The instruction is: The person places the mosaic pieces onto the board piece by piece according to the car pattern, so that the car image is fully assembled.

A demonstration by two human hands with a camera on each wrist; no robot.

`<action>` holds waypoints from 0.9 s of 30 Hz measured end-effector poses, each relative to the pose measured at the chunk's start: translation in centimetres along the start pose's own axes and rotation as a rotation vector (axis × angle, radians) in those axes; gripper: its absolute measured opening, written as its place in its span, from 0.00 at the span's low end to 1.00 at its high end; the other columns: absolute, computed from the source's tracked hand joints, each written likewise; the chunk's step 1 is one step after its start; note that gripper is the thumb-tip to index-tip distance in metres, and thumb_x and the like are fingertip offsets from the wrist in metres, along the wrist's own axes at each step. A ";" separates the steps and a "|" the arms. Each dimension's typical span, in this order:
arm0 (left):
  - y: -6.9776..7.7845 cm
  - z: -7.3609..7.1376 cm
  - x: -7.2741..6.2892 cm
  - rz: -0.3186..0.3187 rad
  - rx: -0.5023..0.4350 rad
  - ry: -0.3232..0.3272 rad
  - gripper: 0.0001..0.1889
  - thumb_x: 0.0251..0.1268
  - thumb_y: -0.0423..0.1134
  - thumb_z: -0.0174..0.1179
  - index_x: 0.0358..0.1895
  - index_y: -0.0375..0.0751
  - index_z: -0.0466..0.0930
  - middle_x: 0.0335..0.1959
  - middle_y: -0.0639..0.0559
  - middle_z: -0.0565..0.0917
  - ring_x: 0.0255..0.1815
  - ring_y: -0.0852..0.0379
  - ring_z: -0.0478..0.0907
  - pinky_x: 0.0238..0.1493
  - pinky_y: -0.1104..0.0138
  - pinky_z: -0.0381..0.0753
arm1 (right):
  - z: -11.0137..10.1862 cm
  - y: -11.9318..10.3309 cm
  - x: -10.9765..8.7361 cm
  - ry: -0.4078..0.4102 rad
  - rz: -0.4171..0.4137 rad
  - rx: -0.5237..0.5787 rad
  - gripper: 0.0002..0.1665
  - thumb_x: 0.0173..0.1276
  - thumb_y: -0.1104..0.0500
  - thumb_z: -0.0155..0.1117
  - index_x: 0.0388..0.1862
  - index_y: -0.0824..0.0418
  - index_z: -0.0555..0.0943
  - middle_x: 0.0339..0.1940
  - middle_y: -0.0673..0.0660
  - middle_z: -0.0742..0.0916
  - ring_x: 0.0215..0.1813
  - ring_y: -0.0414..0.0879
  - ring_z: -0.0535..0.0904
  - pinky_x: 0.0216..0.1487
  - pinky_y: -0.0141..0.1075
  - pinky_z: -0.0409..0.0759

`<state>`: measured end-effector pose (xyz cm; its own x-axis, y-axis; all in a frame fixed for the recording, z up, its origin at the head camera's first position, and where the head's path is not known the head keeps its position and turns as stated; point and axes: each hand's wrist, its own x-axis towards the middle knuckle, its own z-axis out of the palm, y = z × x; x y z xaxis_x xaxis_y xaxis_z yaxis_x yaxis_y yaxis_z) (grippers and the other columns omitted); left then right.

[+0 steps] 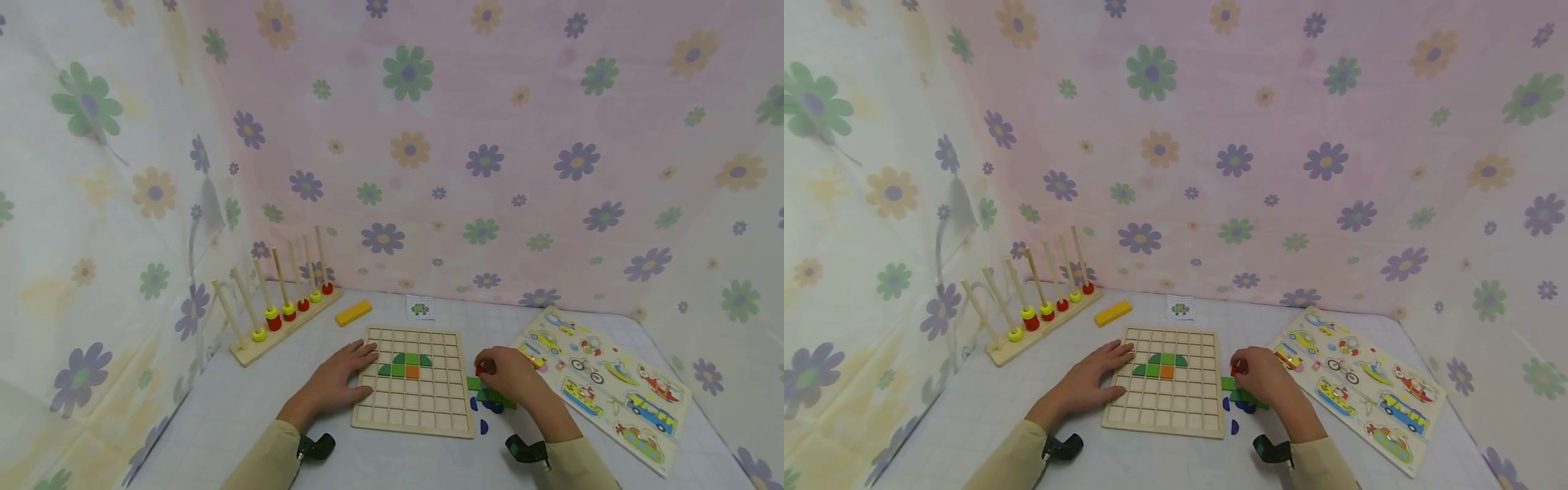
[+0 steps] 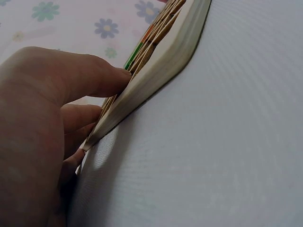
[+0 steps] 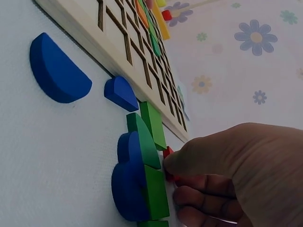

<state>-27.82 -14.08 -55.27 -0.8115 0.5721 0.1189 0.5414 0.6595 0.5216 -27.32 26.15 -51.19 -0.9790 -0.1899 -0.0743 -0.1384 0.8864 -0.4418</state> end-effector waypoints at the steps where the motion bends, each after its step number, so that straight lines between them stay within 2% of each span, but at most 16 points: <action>1: 0.0 0.0 0.0 0.001 0.002 -0.001 0.36 0.74 0.54 0.65 0.82 0.48 0.72 0.86 0.56 0.65 0.88 0.45 0.53 0.81 0.39 0.60 | 0.0 0.0 0.0 0.002 0.002 0.001 0.11 0.67 0.63 0.78 0.46 0.52 0.91 0.35 0.46 0.85 0.38 0.44 0.78 0.46 0.44 0.84; 13: 0.1 -0.2 0.1 0.005 0.013 -0.009 0.36 0.74 0.53 0.64 0.82 0.47 0.72 0.85 0.55 0.65 0.88 0.44 0.53 0.80 0.40 0.61 | -0.4 -0.2 -0.2 0.037 -0.024 0.025 0.12 0.68 0.62 0.78 0.49 0.54 0.90 0.35 0.47 0.83 0.38 0.46 0.77 0.43 0.42 0.81; 20: 0.0 -0.1 0.1 0.000 0.012 -0.005 0.36 0.73 0.52 0.65 0.82 0.48 0.73 0.85 0.55 0.66 0.88 0.44 0.54 0.81 0.40 0.60 | -0.6 -1.1 -0.2 0.053 -0.043 0.028 0.15 0.68 0.61 0.79 0.53 0.56 0.91 0.38 0.47 0.85 0.40 0.45 0.78 0.46 0.42 0.83; 27: -0.1 0.1 0.2 -0.005 0.002 -0.005 0.36 0.73 0.54 0.64 0.82 0.49 0.73 0.85 0.56 0.66 0.88 0.44 0.53 0.81 0.40 0.60 | -0.7 -2.2 0.0 0.061 -0.080 0.040 0.15 0.69 0.60 0.79 0.54 0.57 0.91 0.38 0.46 0.85 0.39 0.45 0.77 0.44 0.41 0.82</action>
<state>-27.98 -14.02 -55.36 -0.8130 0.5713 0.1124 0.5379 0.6629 0.5207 -27.10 24.50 -49.64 -0.9725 -0.2325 0.0171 -0.2120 0.8516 -0.4794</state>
